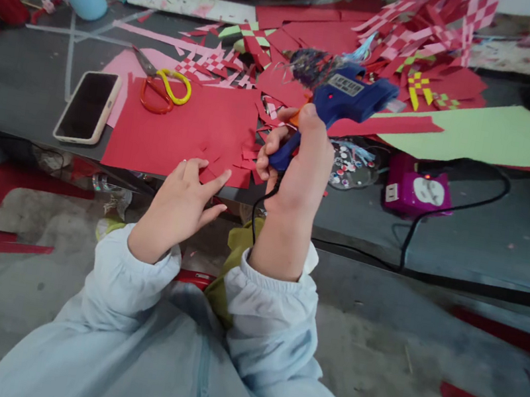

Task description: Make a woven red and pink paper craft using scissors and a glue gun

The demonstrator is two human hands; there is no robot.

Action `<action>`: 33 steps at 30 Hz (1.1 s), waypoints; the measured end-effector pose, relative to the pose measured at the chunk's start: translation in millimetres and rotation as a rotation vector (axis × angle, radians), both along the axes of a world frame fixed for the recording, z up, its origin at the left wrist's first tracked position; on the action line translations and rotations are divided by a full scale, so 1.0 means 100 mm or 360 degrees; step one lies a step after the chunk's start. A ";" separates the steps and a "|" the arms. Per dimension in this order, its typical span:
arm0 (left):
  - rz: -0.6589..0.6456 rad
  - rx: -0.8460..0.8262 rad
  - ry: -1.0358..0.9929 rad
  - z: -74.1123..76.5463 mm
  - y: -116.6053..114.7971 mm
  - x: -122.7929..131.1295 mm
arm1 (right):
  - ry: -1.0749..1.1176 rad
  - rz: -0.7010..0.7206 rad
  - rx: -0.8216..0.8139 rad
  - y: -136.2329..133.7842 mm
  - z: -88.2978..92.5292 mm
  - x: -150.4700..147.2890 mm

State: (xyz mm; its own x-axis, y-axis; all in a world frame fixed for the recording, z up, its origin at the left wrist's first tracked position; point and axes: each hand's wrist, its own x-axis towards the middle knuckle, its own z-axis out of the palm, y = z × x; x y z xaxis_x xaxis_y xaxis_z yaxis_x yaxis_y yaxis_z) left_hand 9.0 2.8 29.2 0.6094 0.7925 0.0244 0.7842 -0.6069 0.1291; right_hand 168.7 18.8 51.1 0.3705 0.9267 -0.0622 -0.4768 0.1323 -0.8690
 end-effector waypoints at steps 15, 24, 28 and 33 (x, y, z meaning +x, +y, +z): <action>0.0008 0.0054 0.0036 -0.02 0.00 0.03 | 0.0037 -0.0045 -0.0015 -0.02 0.00 0.01; 0.0028 0.0079 0.0025 -0.10 0.01 -0.04 | 0.0042 -0.0038 -0.0015 -0.02 0.03 0.02; 0.0121 0.0123 0.0119 -0.07 0.01 0.06 | 0.0074 -0.0056 -0.0001 -0.03 0.04 0.01; 0.0098 0.0083 0.0118 -0.02 0.00 0.07 | 0.0124 -0.0107 0.0040 -0.01 0.01 0.03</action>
State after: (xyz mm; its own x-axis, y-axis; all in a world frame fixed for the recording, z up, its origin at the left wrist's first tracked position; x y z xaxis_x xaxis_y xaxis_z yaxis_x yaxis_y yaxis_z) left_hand 15.8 2.7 27.0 0.5612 0.8273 0.0234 0.8264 -0.5617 0.0391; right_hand 171.3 17.9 52.4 0.4270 0.9015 -0.0702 -0.5322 0.1877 -0.8256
